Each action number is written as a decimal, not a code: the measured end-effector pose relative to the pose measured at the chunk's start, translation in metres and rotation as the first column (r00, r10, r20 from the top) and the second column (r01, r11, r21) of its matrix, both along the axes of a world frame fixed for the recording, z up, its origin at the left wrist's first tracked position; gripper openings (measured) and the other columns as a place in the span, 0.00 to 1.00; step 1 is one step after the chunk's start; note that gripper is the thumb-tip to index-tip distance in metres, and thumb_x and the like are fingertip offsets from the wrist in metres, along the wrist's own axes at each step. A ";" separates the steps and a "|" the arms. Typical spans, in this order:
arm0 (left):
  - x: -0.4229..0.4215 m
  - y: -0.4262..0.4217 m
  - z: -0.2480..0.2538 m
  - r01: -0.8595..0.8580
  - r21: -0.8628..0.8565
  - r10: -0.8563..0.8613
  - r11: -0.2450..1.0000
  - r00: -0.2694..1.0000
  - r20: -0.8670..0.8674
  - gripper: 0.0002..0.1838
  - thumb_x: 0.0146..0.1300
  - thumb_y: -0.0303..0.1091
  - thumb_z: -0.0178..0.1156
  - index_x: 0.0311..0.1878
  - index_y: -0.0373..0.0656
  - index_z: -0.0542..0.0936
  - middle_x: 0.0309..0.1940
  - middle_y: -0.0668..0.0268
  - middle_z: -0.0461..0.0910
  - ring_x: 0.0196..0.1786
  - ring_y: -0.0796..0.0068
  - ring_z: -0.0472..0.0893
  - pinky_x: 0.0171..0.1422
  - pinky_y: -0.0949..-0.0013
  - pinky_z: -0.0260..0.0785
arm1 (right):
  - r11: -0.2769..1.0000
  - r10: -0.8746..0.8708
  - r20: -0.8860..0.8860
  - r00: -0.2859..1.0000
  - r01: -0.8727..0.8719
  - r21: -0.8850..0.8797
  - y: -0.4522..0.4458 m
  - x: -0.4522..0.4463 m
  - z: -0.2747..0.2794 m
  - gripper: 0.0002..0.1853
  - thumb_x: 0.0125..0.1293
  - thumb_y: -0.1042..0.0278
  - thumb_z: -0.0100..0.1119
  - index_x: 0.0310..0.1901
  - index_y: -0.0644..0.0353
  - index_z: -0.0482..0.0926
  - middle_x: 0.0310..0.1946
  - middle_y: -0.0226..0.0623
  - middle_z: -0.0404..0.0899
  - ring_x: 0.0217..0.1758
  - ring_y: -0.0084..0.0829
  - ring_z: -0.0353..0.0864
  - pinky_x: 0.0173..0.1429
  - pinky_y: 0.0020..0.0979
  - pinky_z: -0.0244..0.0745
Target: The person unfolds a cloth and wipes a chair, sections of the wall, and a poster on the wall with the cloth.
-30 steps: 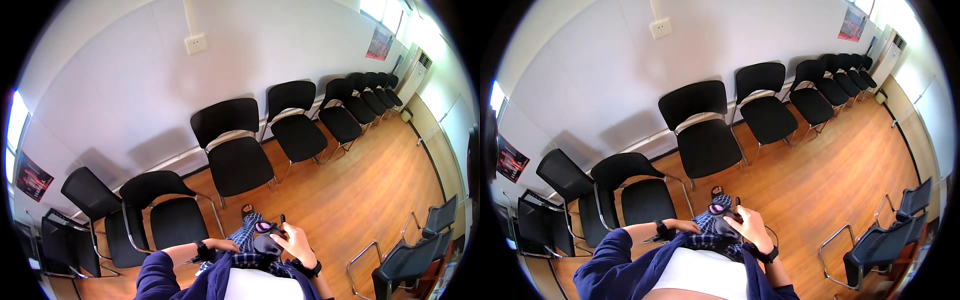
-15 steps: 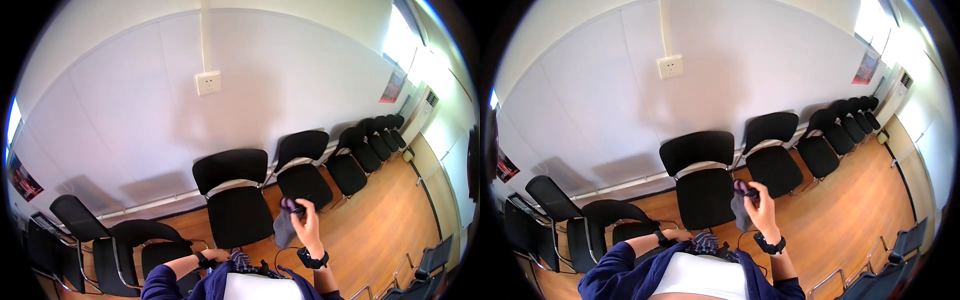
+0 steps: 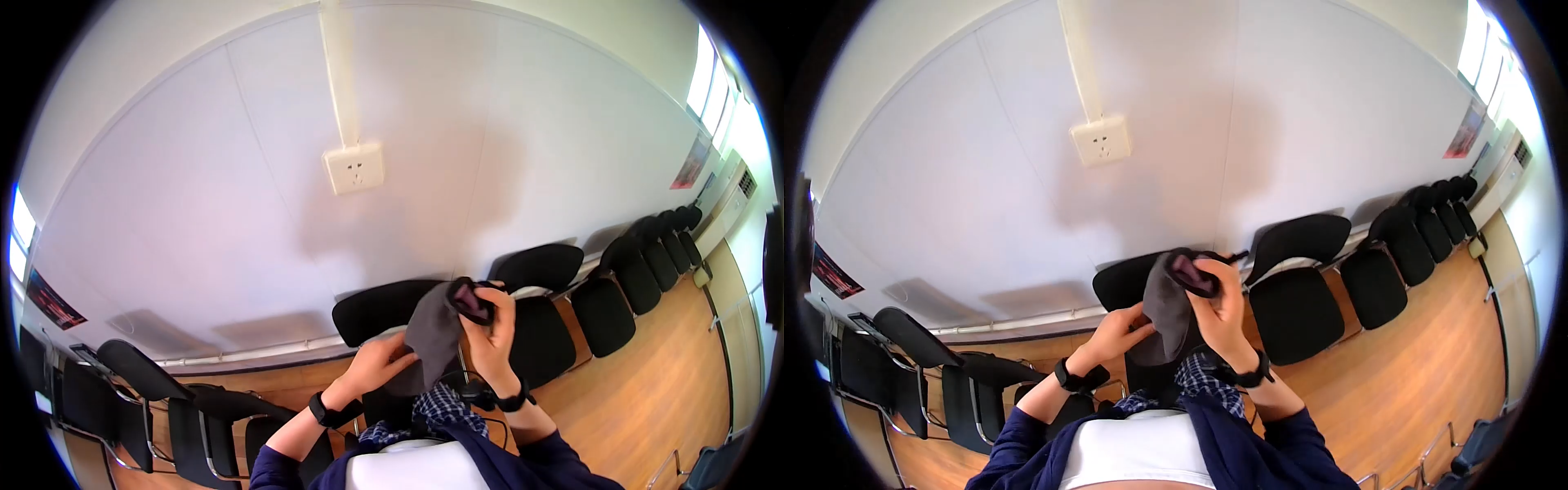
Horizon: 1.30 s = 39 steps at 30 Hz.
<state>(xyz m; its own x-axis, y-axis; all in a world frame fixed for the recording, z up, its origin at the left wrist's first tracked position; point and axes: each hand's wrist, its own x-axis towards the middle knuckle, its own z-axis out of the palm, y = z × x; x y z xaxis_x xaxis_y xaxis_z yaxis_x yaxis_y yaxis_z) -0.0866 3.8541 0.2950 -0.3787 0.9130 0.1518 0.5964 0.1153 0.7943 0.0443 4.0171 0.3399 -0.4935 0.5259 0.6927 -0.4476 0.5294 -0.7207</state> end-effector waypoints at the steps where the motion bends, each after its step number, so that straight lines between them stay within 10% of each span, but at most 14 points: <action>1: -0.008 0.015 0.005 -0.009 -0.063 0.008 0.998 1.000 -0.019 0.17 0.63 0.39 0.62 0.50 0.39 0.76 0.31 0.53 0.80 0.34 0.57 0.82 0.38 0.60 0.72 | 0.999 0.008 0.018 1.000 -0.009 0.031 0.013 -0.019 0.009 0.17 0.60 0.84 0.59 0.51 0.62 0.70 0.49 0.36 0.69 0.54 0.27 0.70 0.62 0.27 0.62; 8: -0.084 0.118 0.026 -0.510 0.411 0.503 0.755 0.854 0.136 0.10 0.61 0.25 0.60 0.45 0.35 0.73 0.26 0.57 0.78 0.28 0.70 0.81 0.31 0.70 0.70 | 0.998 -0.061 -0.162 0.985 0.055 -0.040 0.125 -0.136 0.034 0.21 0.56 0.89 0.53 0.52 0.63 0.70 0.50 0.38 0.65 0.56 0.31 0.68 0.64 0.28 0.61; 12: -0.120 0.191 0.045 -0.458 0.758 0.611 0.465 0.785 0.100 0.16 0.59 0.21 0.61 0.50 0.35 0.71 0.32 0.56 0.78 0.30 0.70 0.81 0.31 0.70 0.70 | 0.969 -0.122 -0.246 0.962 0.169 0.182 0.166 -0.174 0.065 0.20 0.54 0.86 0.58 0.50 0.63 0.72 0.52 0.40 0.69 0.56 0.34 0.70 0.64 0.32 0.62; 18: -0.165 0.247 0.041 -0.239 0.624 0.589 0.744 0.675 -0.444 0.19 0.46 0.24 0.64 0.45 0.36 0.74 0.40 0.55 0.77 0.30 0.57 0.77 0.32 0.60 0.71 | 0.809 -0.154 -0.092 0.984 0.179 0.560 0.194 -0.234 0.033 0.27 0.41 0.79 0.64 0.49 0.49 0.80 0.48 0.45 0.71 0.53 0.50 0.68 0.57 0.45 0.65; 24: -0.167 0.215 -0.049 -0.256 0.235 0.346 0.938 0.635 -0.691 0.14 0.53 0.32 0.60 0.43 0.40 0.75 0.43 0.60 0.80 0.36 0.62 0.81 0.38 0.64 0.75 | 0.895 -0.113 0.207 0.972 0.009 0.445 0.180 -0.216 -0.084 0.25 0.45 0.81 0.59 0.49 0.52 0.80 0.47 0.47 0.70 0.52 0.52 0.68 0.58 0.48 0.64; 31: -0.174 0.207 0.015 -0.266 0.621 0.600 0.738 0.679 -0.423 0.17 0.47 0.25 0.63 0.43 0.38 0.74 0.39 0.58 0.76 0.33 0.57 0.78 0.35 0.59 0.71 | 0.841 -0.122 -0.016 0.992 0.112 0.529 0.168 -0.243 0.001 0.24 0.48 0.80 0.59 0.50 0.52 0.82 0.46 0.44 0.73 0.51 0.49 0.71 0.57 0.45 0.66; 39: -0.191 0.189 -0.054 -0.136 0.386 0.373 0.912 0.665 -0.647 0.09 0.51 0.32 0.59 0.33 0.43 0.71 0.25 0.64 0.72 0.27 0.64 0.76 0.32 0.64 0.70 | 0.680 -0.201 0.099 0.975 0.066 0.730 0.148 -0.243 -0.048 0.26 0.44 0.76 0.59 0.50 0.51 0.84 0.31 0.35 0.73 0.38 0.38 0.74 0.46 0.37 0.69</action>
